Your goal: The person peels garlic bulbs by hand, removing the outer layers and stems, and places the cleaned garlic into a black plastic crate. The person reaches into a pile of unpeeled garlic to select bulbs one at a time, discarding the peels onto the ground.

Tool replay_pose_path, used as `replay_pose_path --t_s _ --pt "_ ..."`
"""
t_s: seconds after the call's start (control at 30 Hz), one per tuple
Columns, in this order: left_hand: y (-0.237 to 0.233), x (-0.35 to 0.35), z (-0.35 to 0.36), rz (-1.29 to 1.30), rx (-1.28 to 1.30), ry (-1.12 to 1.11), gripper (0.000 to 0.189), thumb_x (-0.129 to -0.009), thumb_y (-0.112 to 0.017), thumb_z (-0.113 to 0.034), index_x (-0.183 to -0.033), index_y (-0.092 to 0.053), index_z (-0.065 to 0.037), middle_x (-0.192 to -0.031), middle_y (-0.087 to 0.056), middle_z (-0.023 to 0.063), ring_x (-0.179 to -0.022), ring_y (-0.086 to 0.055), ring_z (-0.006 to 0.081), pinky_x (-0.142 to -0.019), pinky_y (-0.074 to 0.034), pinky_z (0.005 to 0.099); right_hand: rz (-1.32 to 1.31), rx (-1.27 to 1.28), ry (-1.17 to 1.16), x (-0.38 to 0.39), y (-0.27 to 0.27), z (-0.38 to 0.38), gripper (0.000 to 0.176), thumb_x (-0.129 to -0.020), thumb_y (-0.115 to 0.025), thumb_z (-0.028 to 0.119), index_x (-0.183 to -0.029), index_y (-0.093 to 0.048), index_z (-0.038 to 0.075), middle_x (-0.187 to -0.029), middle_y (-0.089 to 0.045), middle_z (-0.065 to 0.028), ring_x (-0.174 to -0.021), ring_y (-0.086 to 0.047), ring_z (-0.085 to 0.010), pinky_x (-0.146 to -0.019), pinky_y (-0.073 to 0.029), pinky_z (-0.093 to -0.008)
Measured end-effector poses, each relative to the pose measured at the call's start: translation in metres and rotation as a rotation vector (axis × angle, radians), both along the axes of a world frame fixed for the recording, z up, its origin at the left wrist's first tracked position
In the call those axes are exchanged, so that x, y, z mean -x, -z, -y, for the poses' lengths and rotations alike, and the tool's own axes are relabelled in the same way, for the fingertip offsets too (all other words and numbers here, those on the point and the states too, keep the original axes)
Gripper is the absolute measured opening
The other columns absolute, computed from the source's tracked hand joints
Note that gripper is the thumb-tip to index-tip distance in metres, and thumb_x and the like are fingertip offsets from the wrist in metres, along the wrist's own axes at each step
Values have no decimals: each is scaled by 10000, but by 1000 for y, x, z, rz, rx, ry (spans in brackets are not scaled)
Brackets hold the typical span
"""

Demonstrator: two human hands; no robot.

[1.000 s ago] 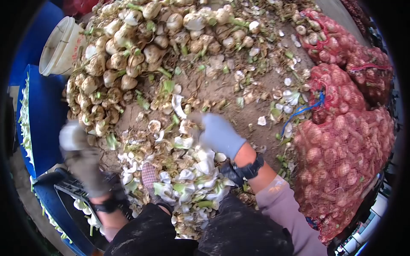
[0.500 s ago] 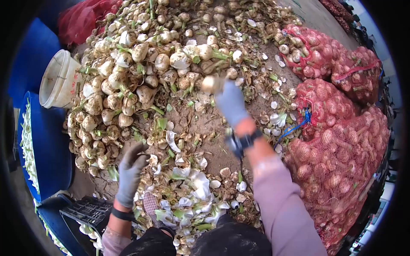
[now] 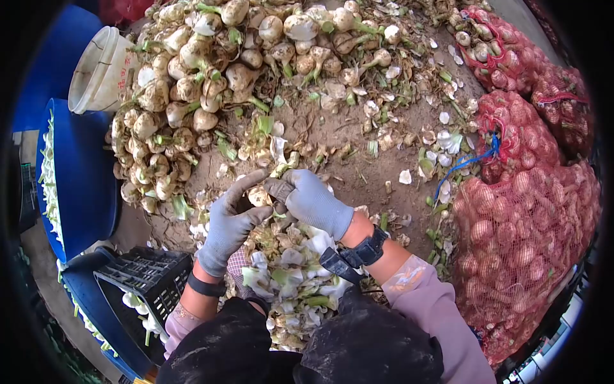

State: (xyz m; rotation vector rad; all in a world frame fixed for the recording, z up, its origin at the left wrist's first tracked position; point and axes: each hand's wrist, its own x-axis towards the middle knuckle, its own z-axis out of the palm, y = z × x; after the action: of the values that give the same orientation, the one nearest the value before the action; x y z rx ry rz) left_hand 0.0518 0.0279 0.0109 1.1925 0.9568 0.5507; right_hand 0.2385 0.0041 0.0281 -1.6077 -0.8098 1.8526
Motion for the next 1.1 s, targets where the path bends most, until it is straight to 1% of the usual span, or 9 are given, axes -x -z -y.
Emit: replay_pose_path --t_s 0.17,0.23,0.5,0.57,0.63,0.8,0.93,0.97,1.1 --pt "8 14 9 -84 -196 58 560 -810 -724 47 -1334 -533 -6 -1241 -608 63 -922 -625 99 -769 -528 228 -224 11 86 6 19 22 317 -1006 -523 209 -824 -629 -27 -685 -616 -31 -557 -574 -87 -504 -457 -240" --pt "-3 11 10 115 255 -62 606 -781 -736 79 -1342 -528 -18 -1197 -625 77 -951 -641 131 -791 -530 230 -202 26 94 8 21 25 272 -983 -549 187 -855 -643 -33 -683 -626 -57 -573 -585 -107 -518 -472 -281" --pt "9 16 17 308 528 -155 680 -991 -456 -515 -1494 -307 -81 -1071 -642 77 -685 -641 159 -590 -509 249 812 -679 -241 24 49 35 346 -846 -677 244 -1080 -645 -9 -815 -672 -194 -728 -659 -371 -635 -508 -417" --pt "0 9 16 303 461 -234 661 -1000 -445 -512 -1490 -317 -87 -1043 -630 66 -708 -622 133 -601 -508 253 275 -605 195 31 74 38 318 -859 -694 204 -1072 -643 -27 -812 -687 -163 -713 -674 -280 -636 -511 -378" --pt "-3 13 13 -38 260 74 641 -1008 -462 -475 -1489 -309 -80 -1033 -619 61 -750 -609 123 -627 -512 251 235 -417 117 25 58 33 306 -875 -687 181 -1083 -635 -37 -831 -694 -144 -729 -666 -222 -648 -513 -349" --pt "10 18 7 -226 182 -228 403 -990 -571 -271 -1299 -555 -13 -1011 -633 80 -906 -624 156 -799 -516 281 -128 -106 96 22 41 35 266 -935 -630 122 -1136 -603 -50 -948 -706 -80 -839 -637 -113 -714 -520 -273" --pt "6 9 6 -271 -411 168 395 -870 -739 -167 -1212 -599 -26 -1109 -632 72 -954 -615 144 -870 -498 272 54 -444 12 16 56 42 313 -889 -674 180 -1146 -621 8 -992 -714 -104 -808 -661 -155 -725 -526 -318" --pt "12 13 7 -117 103 117 340 -873 -733 -165 -1164 -622 -30 -1062 -649 76 -962 -616 148 -869 -507 293 149 -354 -172 9 47 39 314 -869 -669 182 -1138 -628 26 -980 -708 -124 -799 -667 -210 -725 -530 -333" --pt "-44 32 -33 307 367 -354 236 -922 -663 -143 -1130 -631 -35 -1032 -661 78 -912 -632 156 -838 -522 293 866 -326 -501 -25 39 19 367 -826 -634 174 -1174 -632 54 -910 -681 -156 -800 -649 -359 -737 -541 -396"
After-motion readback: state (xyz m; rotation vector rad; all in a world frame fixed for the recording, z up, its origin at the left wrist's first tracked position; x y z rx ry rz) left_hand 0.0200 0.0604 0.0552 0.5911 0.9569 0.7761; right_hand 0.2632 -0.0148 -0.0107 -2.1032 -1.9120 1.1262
